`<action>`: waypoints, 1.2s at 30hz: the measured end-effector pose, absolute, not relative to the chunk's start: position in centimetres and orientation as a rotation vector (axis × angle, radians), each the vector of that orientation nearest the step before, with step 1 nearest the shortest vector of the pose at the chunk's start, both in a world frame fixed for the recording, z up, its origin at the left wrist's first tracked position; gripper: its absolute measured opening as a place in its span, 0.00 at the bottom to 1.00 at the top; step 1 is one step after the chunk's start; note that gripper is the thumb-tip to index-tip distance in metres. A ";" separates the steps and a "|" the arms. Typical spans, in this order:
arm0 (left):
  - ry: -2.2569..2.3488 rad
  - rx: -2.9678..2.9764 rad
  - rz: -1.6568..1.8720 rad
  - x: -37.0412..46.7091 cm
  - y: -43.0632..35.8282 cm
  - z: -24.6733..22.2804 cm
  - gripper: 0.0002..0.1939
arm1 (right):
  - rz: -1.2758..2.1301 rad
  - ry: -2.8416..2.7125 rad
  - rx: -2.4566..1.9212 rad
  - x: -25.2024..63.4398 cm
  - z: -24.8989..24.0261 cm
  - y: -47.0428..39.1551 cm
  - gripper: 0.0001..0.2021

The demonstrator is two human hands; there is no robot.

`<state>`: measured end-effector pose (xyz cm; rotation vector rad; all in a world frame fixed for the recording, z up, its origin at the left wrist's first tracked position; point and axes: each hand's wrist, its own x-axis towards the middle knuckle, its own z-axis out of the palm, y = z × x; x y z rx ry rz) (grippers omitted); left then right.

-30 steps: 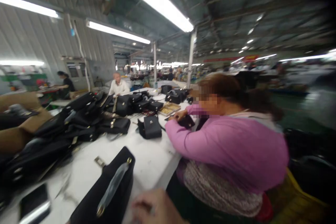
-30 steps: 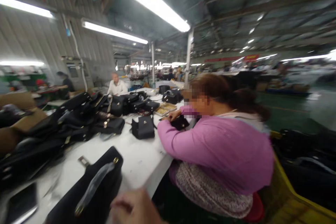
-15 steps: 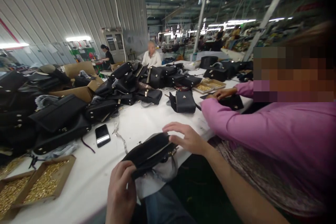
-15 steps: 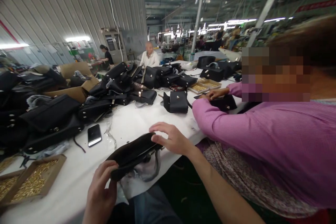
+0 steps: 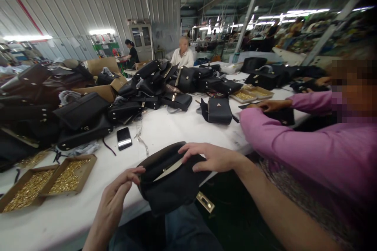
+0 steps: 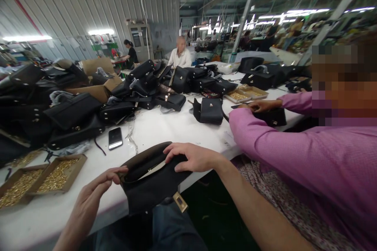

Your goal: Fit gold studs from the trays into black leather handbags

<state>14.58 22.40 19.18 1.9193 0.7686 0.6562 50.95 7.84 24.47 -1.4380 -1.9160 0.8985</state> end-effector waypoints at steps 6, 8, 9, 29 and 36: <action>0.784 2.344 0.728 17.5 20.4 17.7 0.21 | 0.599 -1.955 -1.620 49.4 23.3 9.5 0.19; 0.730 2.374 0.736 18.3 19.8 17.5 0.11 | 0.498 -1.978 -1.695 48.6 23.0 10.1 0.14; 0.716 2.362 0.741 18.4 19.6 17.6 0.09 | 0.441 -1.999 -1.730 48.2 22.9 10.5 0.12; 0.962 2.141 0.886 16.4 20.0 16.3 0.22 | 0.465 -2.548 -1.878 45.6 24.1 15.0 0.17; 0.961 1.954 0.642 16.2 20.8 16.0 0.34 | 0.532 -2.653 -1.855 42.1 24.7 18.3 0.19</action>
